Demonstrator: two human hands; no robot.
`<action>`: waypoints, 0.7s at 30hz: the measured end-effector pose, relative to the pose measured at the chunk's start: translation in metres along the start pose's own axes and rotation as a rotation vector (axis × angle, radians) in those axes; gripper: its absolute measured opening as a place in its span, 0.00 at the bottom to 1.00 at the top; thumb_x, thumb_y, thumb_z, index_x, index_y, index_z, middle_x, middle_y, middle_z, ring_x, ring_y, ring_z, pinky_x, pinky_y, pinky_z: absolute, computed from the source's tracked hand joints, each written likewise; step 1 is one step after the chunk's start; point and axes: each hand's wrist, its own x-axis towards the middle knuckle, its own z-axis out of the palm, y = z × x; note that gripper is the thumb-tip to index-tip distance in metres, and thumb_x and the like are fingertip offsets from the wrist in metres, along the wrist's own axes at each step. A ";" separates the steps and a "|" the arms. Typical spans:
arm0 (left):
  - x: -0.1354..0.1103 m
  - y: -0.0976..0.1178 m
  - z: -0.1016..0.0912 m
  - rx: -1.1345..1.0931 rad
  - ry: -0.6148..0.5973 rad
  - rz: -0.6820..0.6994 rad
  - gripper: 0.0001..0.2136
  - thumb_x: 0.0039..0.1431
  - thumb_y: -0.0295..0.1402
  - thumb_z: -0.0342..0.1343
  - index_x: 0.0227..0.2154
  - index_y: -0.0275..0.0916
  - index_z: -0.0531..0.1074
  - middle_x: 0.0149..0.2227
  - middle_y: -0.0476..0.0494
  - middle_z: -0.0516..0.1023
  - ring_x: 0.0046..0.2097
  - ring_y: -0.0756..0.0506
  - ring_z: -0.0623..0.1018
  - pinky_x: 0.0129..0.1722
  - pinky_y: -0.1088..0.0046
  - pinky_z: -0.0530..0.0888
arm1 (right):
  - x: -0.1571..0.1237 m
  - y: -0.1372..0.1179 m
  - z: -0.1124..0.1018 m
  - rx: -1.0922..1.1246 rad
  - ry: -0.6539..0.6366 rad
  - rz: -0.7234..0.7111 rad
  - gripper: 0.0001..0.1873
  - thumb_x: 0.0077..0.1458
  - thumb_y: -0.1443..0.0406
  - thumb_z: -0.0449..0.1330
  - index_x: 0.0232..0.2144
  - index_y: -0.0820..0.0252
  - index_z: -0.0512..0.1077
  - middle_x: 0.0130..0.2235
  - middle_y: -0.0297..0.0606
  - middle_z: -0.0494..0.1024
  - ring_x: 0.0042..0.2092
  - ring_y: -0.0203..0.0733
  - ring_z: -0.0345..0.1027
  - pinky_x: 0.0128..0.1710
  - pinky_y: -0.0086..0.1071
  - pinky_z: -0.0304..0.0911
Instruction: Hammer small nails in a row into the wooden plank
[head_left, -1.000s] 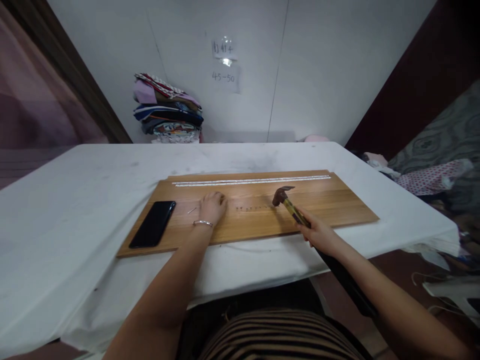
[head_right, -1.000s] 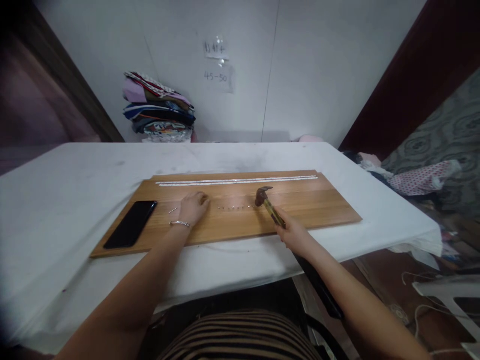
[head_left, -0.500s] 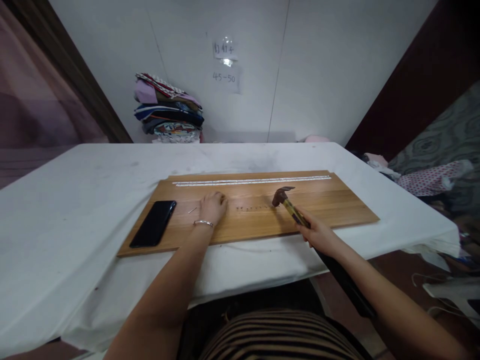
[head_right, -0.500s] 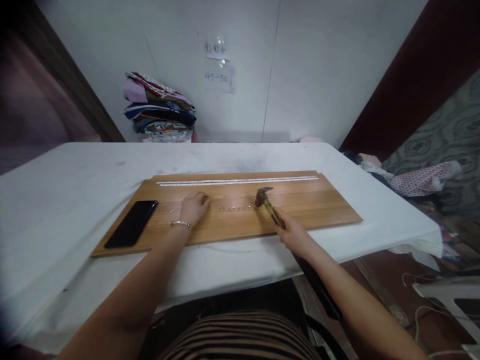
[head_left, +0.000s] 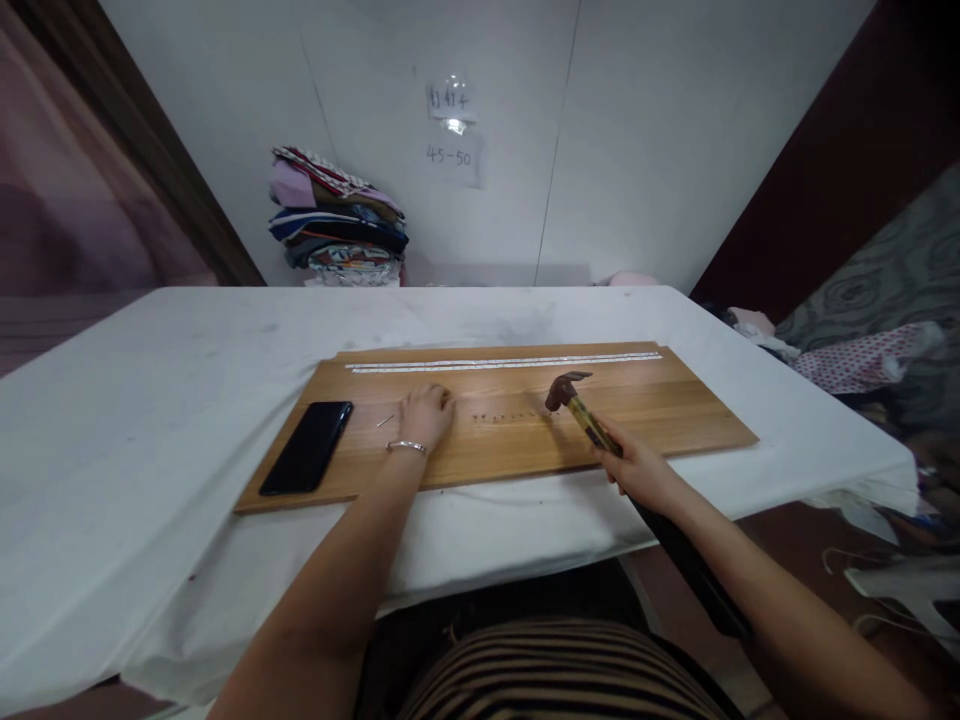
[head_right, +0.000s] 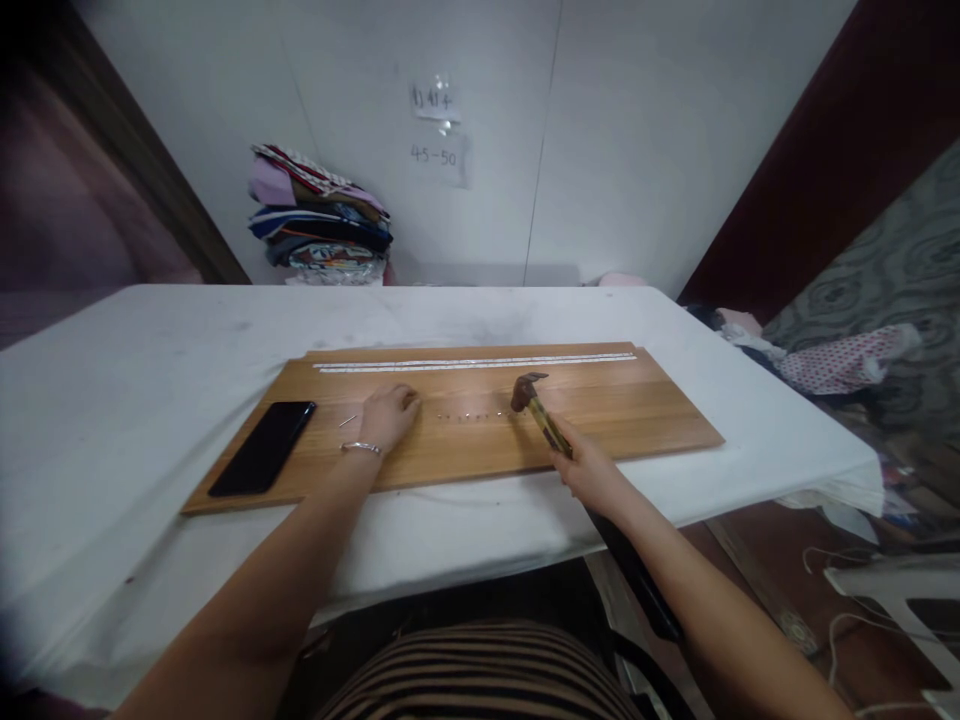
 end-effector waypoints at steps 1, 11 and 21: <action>0.000 0.000 0.000 0.002 0.005 -0.001 0.11 0.64 0.34 0.51 0.43 0.40 0.77 0.51 0.40 0.79 0.55 0.39 0.75 0.58 0.60 0.67 | 0.000 -0.001 0.000 -0.004 0.002 -0.004 0.39 0.59 0.63 0.56 0.71 0.55 0.55 0.22 0.26 0.64 0.21 0.36 0.59 0.18 0.27 0.59; 0.000 0.001 -0.001 0.012 0.000 -0.002 0.11 0.64 0.34 0.51 0.43 0.40 0.77 0.51 0.39 0.79 0.55 0.38 0.75 0.58 0.60 0.68 | 0.001 -0.001 0.001 0.001 0.007 0.009 0.38 0.59 0.64 0.56 0.71 0.54 0.57 0.22 0.25 0.63 0.20 0.35 0.58 0.18 0.26 0.59; 0.000 -0.001 0.000 0.000 0.001 0.001 0.11 0.64 0.34 0.51 0.43 0.41 0.77 0.51 0.40 0.79 0.55 0.38 0.75 0.58 0.61 0.68 | 0.003 0.003 0.003 0.003 -0.001 0.037 0.39 0.59 0.65 0.55 0.71 0.57 0.55 0.21 0.25 0.63 0.20 0.35 0.58 0.18 0.26 0.58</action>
